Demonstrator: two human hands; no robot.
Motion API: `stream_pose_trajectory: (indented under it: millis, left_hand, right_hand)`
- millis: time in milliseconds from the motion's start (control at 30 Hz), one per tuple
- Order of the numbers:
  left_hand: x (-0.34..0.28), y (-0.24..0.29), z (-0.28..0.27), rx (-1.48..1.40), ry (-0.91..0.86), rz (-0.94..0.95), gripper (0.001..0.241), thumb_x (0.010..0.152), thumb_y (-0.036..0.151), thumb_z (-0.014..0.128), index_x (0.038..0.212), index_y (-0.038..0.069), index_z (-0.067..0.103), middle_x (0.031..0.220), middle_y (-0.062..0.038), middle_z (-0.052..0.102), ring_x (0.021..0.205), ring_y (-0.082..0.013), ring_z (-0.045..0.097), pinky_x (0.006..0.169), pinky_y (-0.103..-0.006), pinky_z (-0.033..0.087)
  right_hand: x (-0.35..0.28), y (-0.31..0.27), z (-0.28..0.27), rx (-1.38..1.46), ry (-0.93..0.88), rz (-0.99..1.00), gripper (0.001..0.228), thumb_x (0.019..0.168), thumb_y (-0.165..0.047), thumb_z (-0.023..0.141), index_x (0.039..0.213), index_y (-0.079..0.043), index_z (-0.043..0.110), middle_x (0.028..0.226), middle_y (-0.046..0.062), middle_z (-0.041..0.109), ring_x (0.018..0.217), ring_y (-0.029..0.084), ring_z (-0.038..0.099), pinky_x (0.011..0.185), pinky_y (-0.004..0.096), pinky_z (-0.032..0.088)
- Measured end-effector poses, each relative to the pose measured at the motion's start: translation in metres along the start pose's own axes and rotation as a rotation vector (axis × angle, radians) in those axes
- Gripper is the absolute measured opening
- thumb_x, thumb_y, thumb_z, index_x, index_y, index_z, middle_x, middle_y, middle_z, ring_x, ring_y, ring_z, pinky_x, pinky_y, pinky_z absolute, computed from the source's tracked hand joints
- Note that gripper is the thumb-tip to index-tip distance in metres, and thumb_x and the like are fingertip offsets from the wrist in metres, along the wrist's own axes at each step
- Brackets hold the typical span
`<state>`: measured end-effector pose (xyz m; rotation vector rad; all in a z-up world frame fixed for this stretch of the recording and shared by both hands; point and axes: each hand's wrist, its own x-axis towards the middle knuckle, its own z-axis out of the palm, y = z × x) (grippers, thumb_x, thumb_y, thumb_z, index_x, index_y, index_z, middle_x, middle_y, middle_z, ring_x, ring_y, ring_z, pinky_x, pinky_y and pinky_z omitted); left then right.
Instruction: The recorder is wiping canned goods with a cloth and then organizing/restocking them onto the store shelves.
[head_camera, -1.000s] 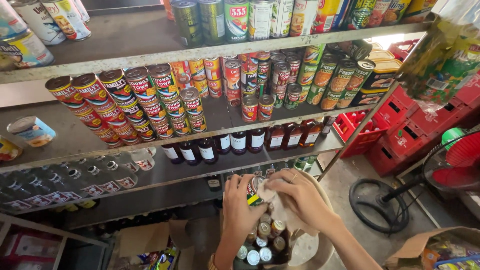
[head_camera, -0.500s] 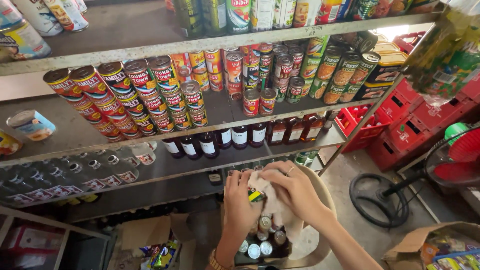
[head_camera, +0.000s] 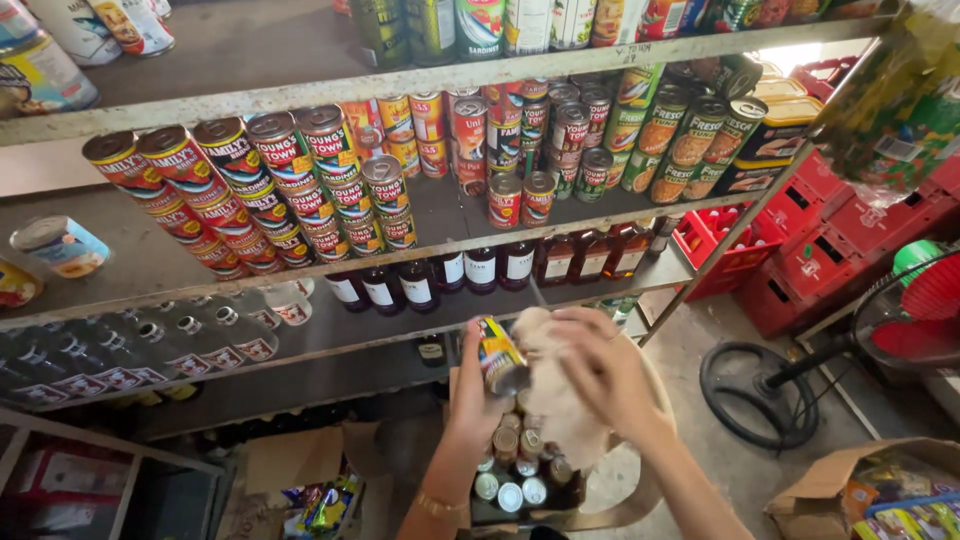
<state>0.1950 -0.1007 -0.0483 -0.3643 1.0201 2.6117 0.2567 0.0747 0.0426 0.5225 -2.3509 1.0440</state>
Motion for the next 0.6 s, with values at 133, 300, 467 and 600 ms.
stream_pose_trajectory:
  millis: [133, 300, 467, 600]
  left_hand:
    - [0.036, -0.025, -0.025, -0.203, -0.057, -0.215, 0.072, 0.087, 0.066, 0.057, 0.119, 0.002, 0.067, 0.110, -0.015, 0.073, 0.098, -0.0262, 0.075, 0.089, -0.0411, 0.062]
    - [0.067, -0.043, -0.059, -0.422, -0.303, -0.307, 0.078, 0.092, 0.075, 0.059, 0.109, -0.001, 0.066, 0.101, -0.017, 0.073, 0.090, -0.0287, 0.072, 0.079, -0.0416, 0.060]
    - [0.053, -0.058, -0.038, -0.351, -0.023, -0.262, 0.063, 0.093, 0.066, 0.056, 0.116, 0.008, 0.069, 0.113, -0.011, 0.072, 0.102, -0.0256, 0.070, 0.092, -0.0437, 0.058]
    - [0.054, -0.054, -0.040, -0.279, -0.020, -0.295, 0.069, 0.095, 0.073, 0.052, 0.117, 0.009, 0.068, 0.110, -0.009, 0.068, 0.098, -0.0238, 0.066, 0.090, -0.0433, 0.053]
  right_hand:
    - [-0.022, 0.001, 0.044, -0.161, -0.073, -0.104, 0.035, 0.081, -0.013, 0.079, 0.116, -0.018, 0.077, 0.119, 0.010, 0.068, 0.102, 0.026, 0.068, 0.082, 0.035, 0.056]
    - [-0.031, 0.020, 0.045, -0.329, -0.070, -0.198, 0.044, 0.067, -0.006, 0.079, 0.106, -0.025, 0.080, 0.115, 0.003, 0.071, 0.097, 0.024, 0.067, 0.082, 0.036, 0.056]
    - [-0.001, 0.000, 0.029, -0.328, 0.035, -0.169, 0.047, 0.063, -0.002, 0.077, 0.107, -0.019, 0.078, 0.114, 0.007, 0.070, 0.092, 0.028, 0.064, 0.077, 0.038, 0.054]
    - [-0.015, 0.003, 0.046, -0.244, -0.038, -0.255, 0.041, 0.067, -0.004, 0.078, 0.106, -0.017, 0.077, 0.119, 0.006, 0.069, 0.096, 0.027, 0.066, 0.079, 0.037, 0.054]
